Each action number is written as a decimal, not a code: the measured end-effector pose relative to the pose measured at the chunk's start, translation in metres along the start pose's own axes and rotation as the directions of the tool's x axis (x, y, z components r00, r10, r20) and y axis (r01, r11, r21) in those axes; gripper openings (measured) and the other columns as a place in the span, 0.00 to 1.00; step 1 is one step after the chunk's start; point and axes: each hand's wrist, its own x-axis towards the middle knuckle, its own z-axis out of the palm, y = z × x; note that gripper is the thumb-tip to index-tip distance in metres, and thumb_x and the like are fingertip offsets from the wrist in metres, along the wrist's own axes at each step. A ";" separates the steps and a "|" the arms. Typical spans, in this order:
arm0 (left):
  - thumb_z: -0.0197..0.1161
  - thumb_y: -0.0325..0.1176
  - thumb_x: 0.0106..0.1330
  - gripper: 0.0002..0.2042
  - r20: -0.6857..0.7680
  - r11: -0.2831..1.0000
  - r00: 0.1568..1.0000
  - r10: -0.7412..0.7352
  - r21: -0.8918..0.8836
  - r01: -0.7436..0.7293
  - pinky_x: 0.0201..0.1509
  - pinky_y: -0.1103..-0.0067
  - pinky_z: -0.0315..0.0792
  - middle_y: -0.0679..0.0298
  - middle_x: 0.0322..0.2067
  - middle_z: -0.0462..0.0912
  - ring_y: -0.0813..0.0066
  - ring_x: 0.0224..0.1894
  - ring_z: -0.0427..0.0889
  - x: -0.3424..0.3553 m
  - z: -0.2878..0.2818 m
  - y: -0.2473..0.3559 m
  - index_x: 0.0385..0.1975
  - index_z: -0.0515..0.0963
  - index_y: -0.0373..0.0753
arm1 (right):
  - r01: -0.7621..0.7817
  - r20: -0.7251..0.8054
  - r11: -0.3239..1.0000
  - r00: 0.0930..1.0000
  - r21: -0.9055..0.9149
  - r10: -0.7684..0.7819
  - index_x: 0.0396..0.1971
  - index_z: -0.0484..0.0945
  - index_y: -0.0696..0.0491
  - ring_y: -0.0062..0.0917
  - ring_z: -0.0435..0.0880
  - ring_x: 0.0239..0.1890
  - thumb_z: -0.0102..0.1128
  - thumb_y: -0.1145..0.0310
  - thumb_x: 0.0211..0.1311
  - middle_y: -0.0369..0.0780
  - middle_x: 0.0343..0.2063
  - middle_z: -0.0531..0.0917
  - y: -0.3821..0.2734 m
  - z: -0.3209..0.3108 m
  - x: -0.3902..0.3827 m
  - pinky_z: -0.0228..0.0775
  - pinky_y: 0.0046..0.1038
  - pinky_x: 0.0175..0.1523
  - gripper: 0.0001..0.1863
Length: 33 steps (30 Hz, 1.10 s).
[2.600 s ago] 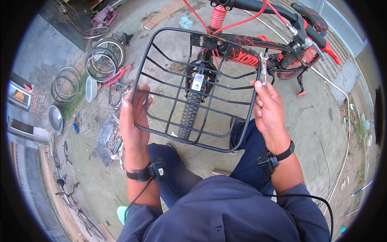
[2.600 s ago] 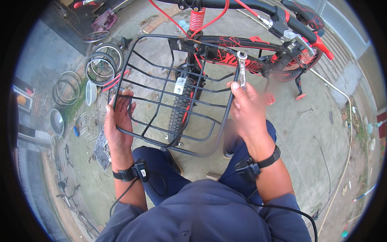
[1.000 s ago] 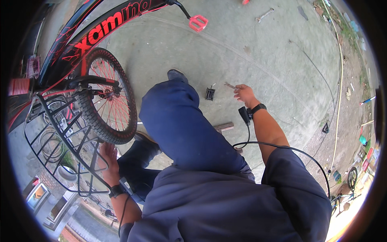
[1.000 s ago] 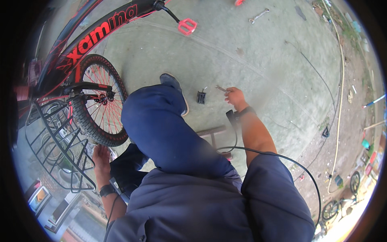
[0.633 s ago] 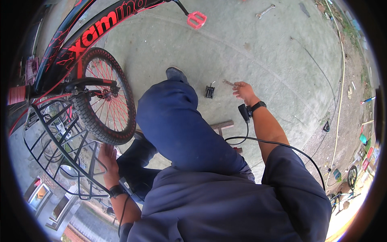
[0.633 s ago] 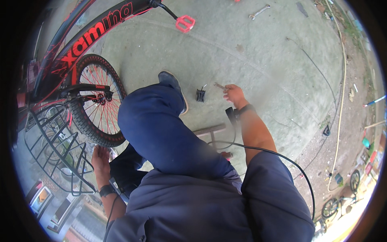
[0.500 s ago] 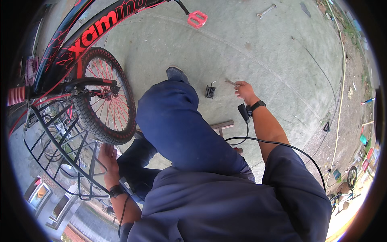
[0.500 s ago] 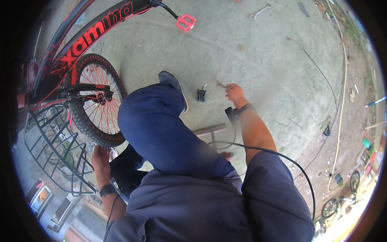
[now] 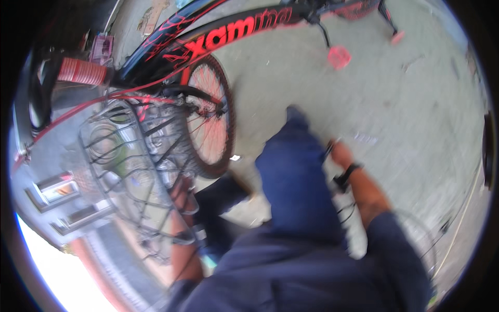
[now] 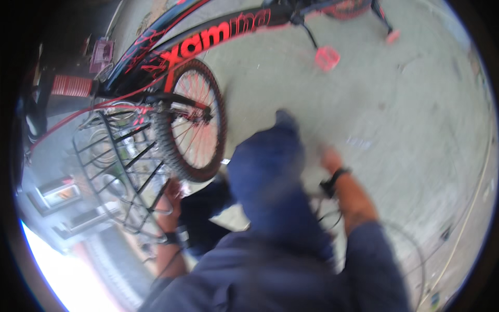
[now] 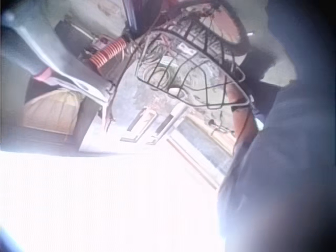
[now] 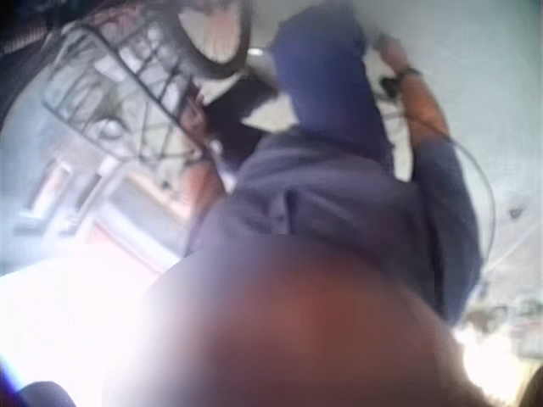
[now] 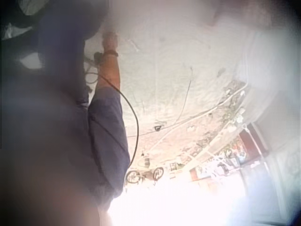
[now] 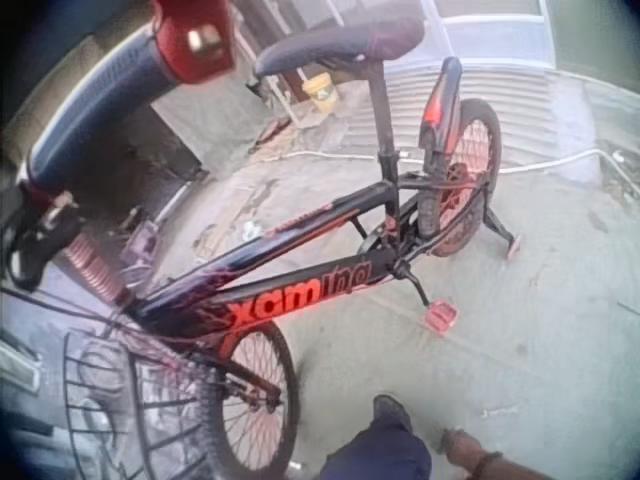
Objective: The person secures a small device to the front basket of a red bicycle, then moves to a purple bicycle frame and removes a pedal crank arm. The person handles the removed crank arm and inspects it.
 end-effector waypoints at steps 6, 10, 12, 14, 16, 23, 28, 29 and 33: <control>0.56 0.49 0.71 0.23 0.031 0.999 0.999 -0.028 0.027 0.027 0.57 0.71 0.71 0.60 0.52 0.80 0.66 0.54 0.79 -0.016 -0.005 -0.009 0.57 0.74 0.38 | -0.199 0.041 0.979 0.979 -0.038 0.200 0.46 0.77 0.53 0.49 0.81 0.48 0.57 0.70 0.60 0.52 0.41 0.82 0.018 0.018 0.010 0.74 0.44 0.53 0.14; 0.56 0.40 0.72 0.15 0.104 0.998 0.995 0.010 -0.068 -0.003 0.47 0.76 0.74 0.62 0.43 0.84 0.70 0.44 0.82 -0.017 -0.005 0.008 0.51 0.76 0.39 | -0.157 -0.060 0.988 0.986 0.007 0.157 0.44 0.79 0.53 0.47 0.82 0.46 0.60 0.68 0.59 0.50 0.39 0.84 0.020 0.019 0.006 0.74 0.44 0.52 0.13; 0.59 0.40 0.71 0.14 -0.014 0.991 0.999 0.037 -0.130 -0.038 0.40 0.76 0.75 0.60 0.38 0.83 0.70 0.40 0.82 -0.027 -0.002 0.011 0.45 0.77 0.35 | -0.197 -0.061 0.975 0.977 0.100 0.204 0.44 0.80 0.53 0.47 0.82 0.46 0.62 0.66 0.58 0.50 0.39 0.85 0.027 0.013 -0.018 0.74 0.43 0.51 0.14; 0.59 0.41 0.70 0.15 -0.033 0.989 0.999 -0.025 -0.149 0.020 0.41 0.75 0.75 0.59 0.41 0.82 0.67 0.42 0.82 -0.028 0.005 0.019 0.47 0.76 0.35 | -0.185 -0.144 0.971 0.968 0.149 0.206 0.45 0.80 0.53 0.47 0.82 0.46 0.63 0.67 0.57 0.50 0.40 0.85 0.040 -0.012 -0.020 0.74 0.43 0.51 0.15; 0.58 0.43 0.71 0.17 -0.013 0.965 1.000 -0.013 -0.261 0.009 0.41 0.73 0.75 0.58 0.42 0.82 0.63 0.42 0.82 -0.037 0.011 0.024 0.48 0.75 0.35 | -0.146 -0.222 0.972 0.957 0.185 0.186 0.48 0.80 0.53 0.47 0.83 0.45 0.64 0.67 0.57 0.51 0.39 0.85 0.050 -0.035 -0.033 0.75 0.42 0.50 0.18; 0.49 0.53 0.75 0.24 0.224 0.861 0.963 0.150 -0.508 -0.016 0.48 0.71 0.75 0.53 0.45 0.80 0.61 0.48 0.80 -0.085 0.015 0.037 0.50 0.72 0.34 | -0.006 -0.268 0.638 0.904 0.770 0.332 0.51 0.78 0.57 0.25 0.85 0.42 0.60 0.73 0.63 0.42 0.38 0.86 0.014 -0.154 -0.092 0.78 0.27 0.40 0.16; 0.56 0.43 0.73 0.17 0.558 0.956 0.790 0.254 -0.268 -0.118 0.34 0.78 0.78 0.49 0.37 0.85 0.63 0.33 0.87 -0.132 -0.010 0.051 0.43 0.75 0.31 | 0.409 -0.475 0.588 0.879 0.698 -0.048 0.53 0.77 0.59 0.20 0.82 0.43 0.58 0.74 0.67 0.38 0.45 0.83 -0.116 -0.250 -0.170 0.79 0.24 0.45 0.15; 0.57 0.44 0.72 0.19 0.633 0.951 0.719 0.289 -0.278 -0.137 0.35 0.77 0.79 0.47 0.38 0.84 0.61 0.34 0.87 -0.145 -0.014 0.056 0.43 0.75 0.30 | 0.483 -0.492 0.572 0.857 0.663 -0.153 0.53 0.77 0.59 0.20 0.82 0.44 0.58 0.74 0.67 0.39 0.46 0.83 -0.148 -0.262 -0.185 0.79 0.25 0.46 0.16; 0.61 0.52 0.69 0.29 0.852 0.909 0.321 0.415 -0.376 -0.178 0.44 0.73 0.79 0.46 0.48 0.81 0.59 0.43 0.86 -0.180 0.000 0.084 0.55 0.72 0.29 | 0.725 -0.496 0.411 0.683 0.552 -0.537 0.55 0.77 0.57 0.22 0.82 0.45 0.59 0.75 0.66 0.40 0.46 0.83 -0.279 -0.272 -0.223 0.79 0.27 0.48 0.17</control>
